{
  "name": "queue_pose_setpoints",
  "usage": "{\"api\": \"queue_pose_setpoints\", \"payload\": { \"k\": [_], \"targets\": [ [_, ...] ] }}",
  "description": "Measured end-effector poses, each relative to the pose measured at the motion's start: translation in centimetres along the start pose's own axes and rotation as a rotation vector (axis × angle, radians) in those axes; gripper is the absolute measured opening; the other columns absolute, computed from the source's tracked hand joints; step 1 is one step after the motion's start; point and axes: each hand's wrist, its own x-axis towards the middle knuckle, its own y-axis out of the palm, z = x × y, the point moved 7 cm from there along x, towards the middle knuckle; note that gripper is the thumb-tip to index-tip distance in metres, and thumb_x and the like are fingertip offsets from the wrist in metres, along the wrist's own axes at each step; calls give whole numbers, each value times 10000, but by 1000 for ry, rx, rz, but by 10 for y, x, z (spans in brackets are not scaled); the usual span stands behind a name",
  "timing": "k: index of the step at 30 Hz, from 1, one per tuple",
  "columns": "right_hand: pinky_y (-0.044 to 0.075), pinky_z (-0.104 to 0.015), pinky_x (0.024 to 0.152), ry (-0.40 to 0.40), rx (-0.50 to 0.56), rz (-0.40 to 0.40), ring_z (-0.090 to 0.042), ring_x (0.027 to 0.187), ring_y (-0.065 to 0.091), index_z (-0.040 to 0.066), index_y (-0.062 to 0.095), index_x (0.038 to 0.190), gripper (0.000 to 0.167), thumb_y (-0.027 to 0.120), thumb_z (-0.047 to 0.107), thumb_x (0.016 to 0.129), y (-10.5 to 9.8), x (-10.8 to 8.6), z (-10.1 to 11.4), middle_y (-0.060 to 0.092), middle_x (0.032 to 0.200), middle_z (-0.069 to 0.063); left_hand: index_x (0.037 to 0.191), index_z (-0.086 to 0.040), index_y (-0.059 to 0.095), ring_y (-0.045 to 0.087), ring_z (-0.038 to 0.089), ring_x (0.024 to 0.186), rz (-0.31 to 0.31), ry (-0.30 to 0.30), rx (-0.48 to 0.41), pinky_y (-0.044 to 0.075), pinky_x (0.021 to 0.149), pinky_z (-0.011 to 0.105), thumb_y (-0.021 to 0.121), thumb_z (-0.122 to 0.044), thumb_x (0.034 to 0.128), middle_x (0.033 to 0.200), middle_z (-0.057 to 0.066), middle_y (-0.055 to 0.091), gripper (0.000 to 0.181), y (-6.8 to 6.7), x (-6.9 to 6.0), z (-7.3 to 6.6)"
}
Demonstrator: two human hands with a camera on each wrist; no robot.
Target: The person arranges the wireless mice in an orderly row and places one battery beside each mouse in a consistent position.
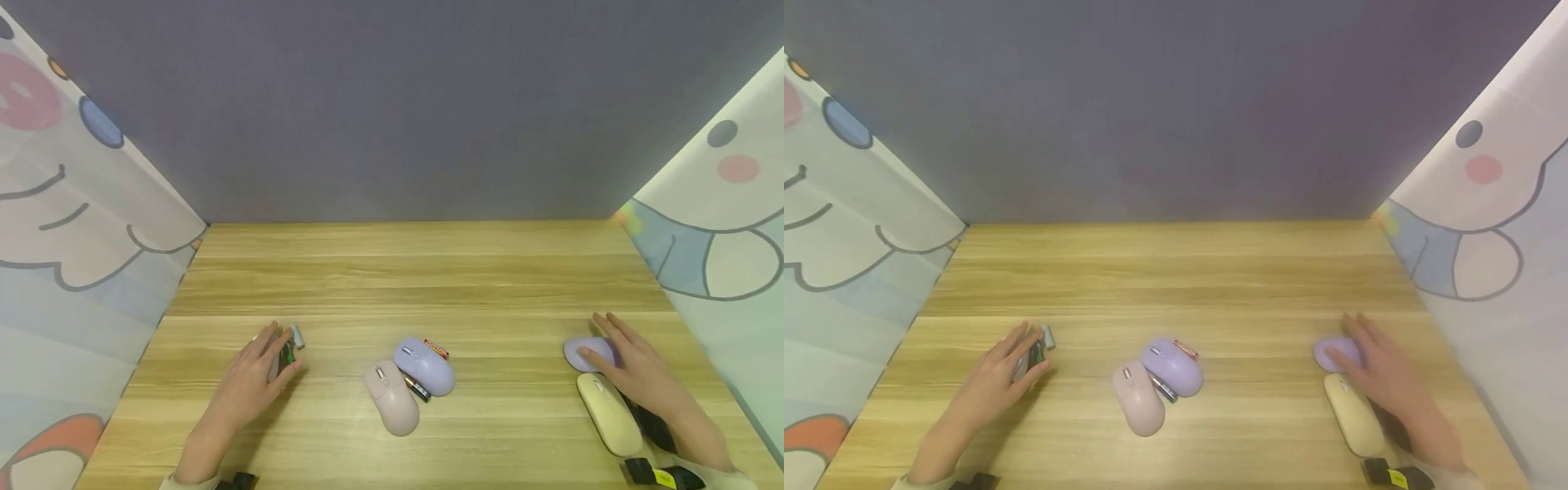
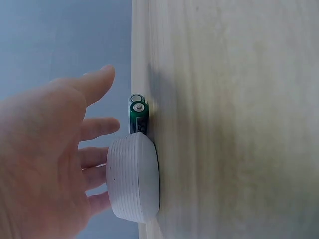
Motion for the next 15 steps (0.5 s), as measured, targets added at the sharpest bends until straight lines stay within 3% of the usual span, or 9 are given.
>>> {"api": "queue_pose_setpoints", "payload": {
  "k": [7, 11, 15],
  "targets": [
    [259, -867, 993, -48, 12, -20, -722, 1277, 344, -55, 351, 1558, 779, 733, 284, 970, -3, -1, 7, 355, 1501, -446, 1369, 96, 581, 520, 605, 1270, -133, 62, 9, 453, 958, 785, 785, -219, 920, 1446, 395, 487, 584, -9, -3, -1],
    [342, -827, 950, -72, -1, -25, -678, 1250, 412, -71, 437, 1497, 754, 785, 279, 928, -4, -1, 11, 448, 1457, -403, 1323, 134, 600, 555, 592, 1235, -141, 39, 23, 479, 954, 754, 739, -149, 951, 1406, 400, 520, 488, -12, -5, 1],
    [395, -790, 905, -83, -27, -17, -648, 1235, 443, -64, 488, 1460, 738, 813, 293, 901, -2, -2, 11, 495, 1433, -376, 1297, 150, 610, 584, 588, 1193, -155, 55, 34, 505, 921, 735, 741, -91, 932, 1363, 406, 547, 457, -12, -8, 3]
  ]
}}
